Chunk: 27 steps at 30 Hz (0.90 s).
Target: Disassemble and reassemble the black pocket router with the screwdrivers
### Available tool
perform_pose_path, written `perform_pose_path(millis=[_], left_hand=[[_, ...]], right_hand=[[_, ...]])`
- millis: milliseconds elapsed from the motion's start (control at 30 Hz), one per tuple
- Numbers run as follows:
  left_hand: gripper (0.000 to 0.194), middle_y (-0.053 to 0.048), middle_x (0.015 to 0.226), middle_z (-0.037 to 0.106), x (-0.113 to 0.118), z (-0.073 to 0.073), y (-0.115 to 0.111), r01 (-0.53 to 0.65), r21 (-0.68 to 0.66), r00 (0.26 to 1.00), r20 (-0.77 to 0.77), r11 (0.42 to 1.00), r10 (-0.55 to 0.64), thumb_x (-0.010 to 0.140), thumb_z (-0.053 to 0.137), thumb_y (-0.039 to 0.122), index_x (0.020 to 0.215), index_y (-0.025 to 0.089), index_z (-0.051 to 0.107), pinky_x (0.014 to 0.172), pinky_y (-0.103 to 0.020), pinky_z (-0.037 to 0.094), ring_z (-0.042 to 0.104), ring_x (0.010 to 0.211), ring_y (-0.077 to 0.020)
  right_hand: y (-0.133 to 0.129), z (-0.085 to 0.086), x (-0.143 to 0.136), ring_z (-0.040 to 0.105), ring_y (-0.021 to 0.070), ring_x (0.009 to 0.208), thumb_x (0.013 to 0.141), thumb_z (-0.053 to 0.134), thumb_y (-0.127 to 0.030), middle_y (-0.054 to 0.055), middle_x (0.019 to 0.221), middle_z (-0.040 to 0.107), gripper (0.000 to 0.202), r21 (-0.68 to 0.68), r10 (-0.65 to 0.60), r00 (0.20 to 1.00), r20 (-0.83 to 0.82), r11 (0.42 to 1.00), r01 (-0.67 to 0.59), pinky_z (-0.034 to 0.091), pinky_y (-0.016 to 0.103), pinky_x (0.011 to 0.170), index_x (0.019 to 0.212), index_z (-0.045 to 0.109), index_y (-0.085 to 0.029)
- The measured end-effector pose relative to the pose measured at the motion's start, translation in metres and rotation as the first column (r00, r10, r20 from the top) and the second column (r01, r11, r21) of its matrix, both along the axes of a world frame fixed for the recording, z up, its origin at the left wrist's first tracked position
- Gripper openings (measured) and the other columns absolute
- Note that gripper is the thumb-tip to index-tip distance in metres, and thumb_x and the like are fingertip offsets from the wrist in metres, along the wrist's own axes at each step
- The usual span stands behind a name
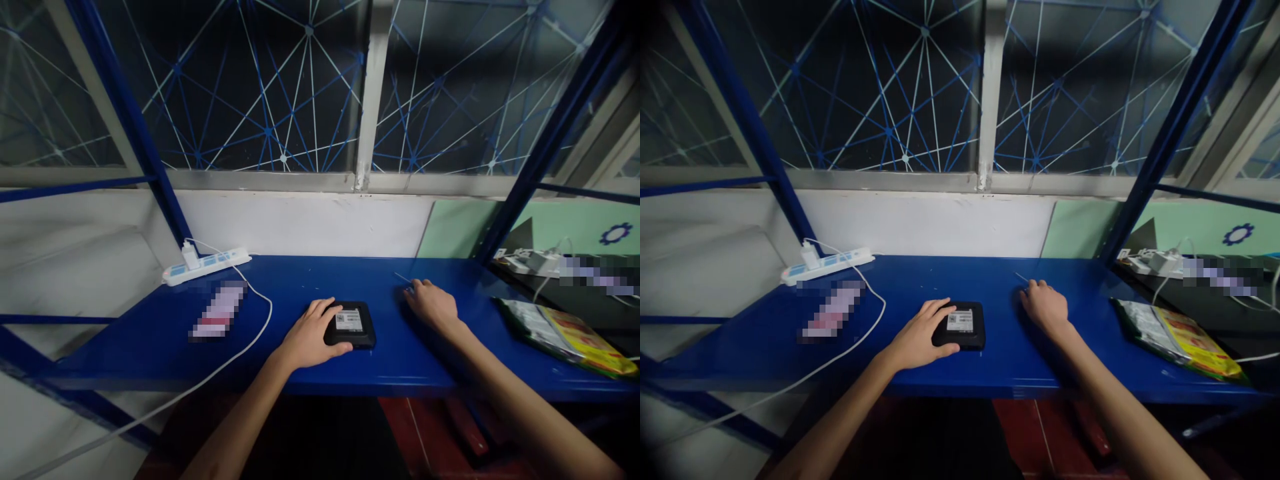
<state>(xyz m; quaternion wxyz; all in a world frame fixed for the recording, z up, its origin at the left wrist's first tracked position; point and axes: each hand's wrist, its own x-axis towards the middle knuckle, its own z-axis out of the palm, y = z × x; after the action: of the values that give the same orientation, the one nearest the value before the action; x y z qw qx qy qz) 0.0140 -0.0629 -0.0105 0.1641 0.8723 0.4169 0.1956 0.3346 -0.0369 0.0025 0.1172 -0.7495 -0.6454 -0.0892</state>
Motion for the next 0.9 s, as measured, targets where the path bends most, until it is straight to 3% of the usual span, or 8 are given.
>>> perform_pose_path(millis=[167,300,433,533,633,733,900], left_hand=[[0.081,-0.008,0.158,0.034,0.001,-0.001,0.000,-0.003,0.009,1.000,-0.023,1.000,0.003,0.080,0.064,0.069,0.146,0.029,0.041,0.113,-0.056,0.038,0.029,0.145,-0.0354],[0.083,-0.008,0.158,0.035,0.001,0.000,-0.001,0.003,0.019,1.000,-0.027,1.000,-0.003,0.079,0.063,0.071,0.147,0.028,0.041,0.112,-0.056,0.038,0.031,0.144,-0.0362],[0.083,-0.009,0.157,0.036,0.001,0.000,-0.002,0.007,0.026,1.000,-0.019,1.000,-0.006,0.080,0.063,0.071,0.146,0.027,0.041,0.113,-0.055,0.038,0.031,0.144,-0.0356],[0.082,-0.009,0.157,0.035,0.002,-0.001,-0.001,0.010,0.033,1.000,-0.011,0.999,-0.010,0.079,0.064,0.070,0.146,0.027,0.042,0.113,-0.054,0.037,0.031,0.144,-0.0352],[0.083,-0.009,0.157,0.036,0.002,-0.001,-0.002,0.006,0.044,1.000,-0.006,0.999,-0.006,0.078,0.065,0.069,0.145,0.027,0.042,0.114,-0.054,0.035,0.031,0.143,-0.0350],[0.083,-0.010,0.156,0.037,0.003,-0.001,-0.003,0.001,0.054,1.000,-0.010,0.999,-0.001,0.078,0.066,0.069,0.145,0.026,0.043,0.115,-0.053,0.035,0.031,0.143,-0.0348],[0.084,-0.011,0.155,0.038,0.003,-0.001,-0.005,-0.013,0.059,1.000,-0.016,0.998,0.014,0.077,0.066,0.071,0.144,0.025,0.044,0.114,-0.052,0.036,0.033,0.142,-0.0340]], right_hand=[[0.003,-0.006,0.002,0.070,0.0361,0.093,0.090,0.057,-0.026,0.022,0.100,0.070,0.021,-0.023,0.034,0.995,-0.093,0.999,-0.037,0.050,0.041,0.073,0.103,0.066,-0.011],[0.016,0.005,-0.004,0.069,0.0307,0.095,0.084,0.063,-0.023,0.014,0.089,0.074,0.028,0.055,0.167,0.946,-0.277,0.986,-0.158,0.050,0.037,0.080,0.110,0.067,-0.015],[0.037,0.027,-0.019,0.070,0.0222,0.085,0.090,0.057,-0.034,0.008,0.091,0.074,0.044,0.234,0.283,0.809,-0.515,0.954,-0.185,0.051,0.034,0.082,0.130,0.057,-0.017],[0.055,0.031,-0.040,0.070,0.0200,0.089,0.095,0.053,-0.043,0.008,0.098,0.073,0.044,0.315,0.340,0.639,-0.690,0.936,-0.157,0.053,0.034,0.084,0.130,0.055,-0.016],[0.071,0.014,-0.070,0.070,0.0200,0.092,0.095,0.058,-0.038,0.010,0.102,0.072,0.038,0.292,0.334,0.455,-0.825,0.942,-0.163,0.056,0.036,0.085,0.122,0.059,-0.012],[0.084,-0.011,-0.099,0.066,0.0217,0.102,0.095,0.061,-0.036,0.009,0.122,0.063,0.035,0.239,0.285,0.312,-0.907,0.955,-0.177,0.057,0.043,0.086,0.124,0.059,-0.017],[0.101,-0.036,-0.122,0.064,0.0230,0.106,0.095,0.061,-0.035,0.010,0.127,0.061,0.036,0.157,0.193,0.202,-0.960,0.971,-0.181,0.056,0.045,0.088,0.126,0.058,-0.018]])
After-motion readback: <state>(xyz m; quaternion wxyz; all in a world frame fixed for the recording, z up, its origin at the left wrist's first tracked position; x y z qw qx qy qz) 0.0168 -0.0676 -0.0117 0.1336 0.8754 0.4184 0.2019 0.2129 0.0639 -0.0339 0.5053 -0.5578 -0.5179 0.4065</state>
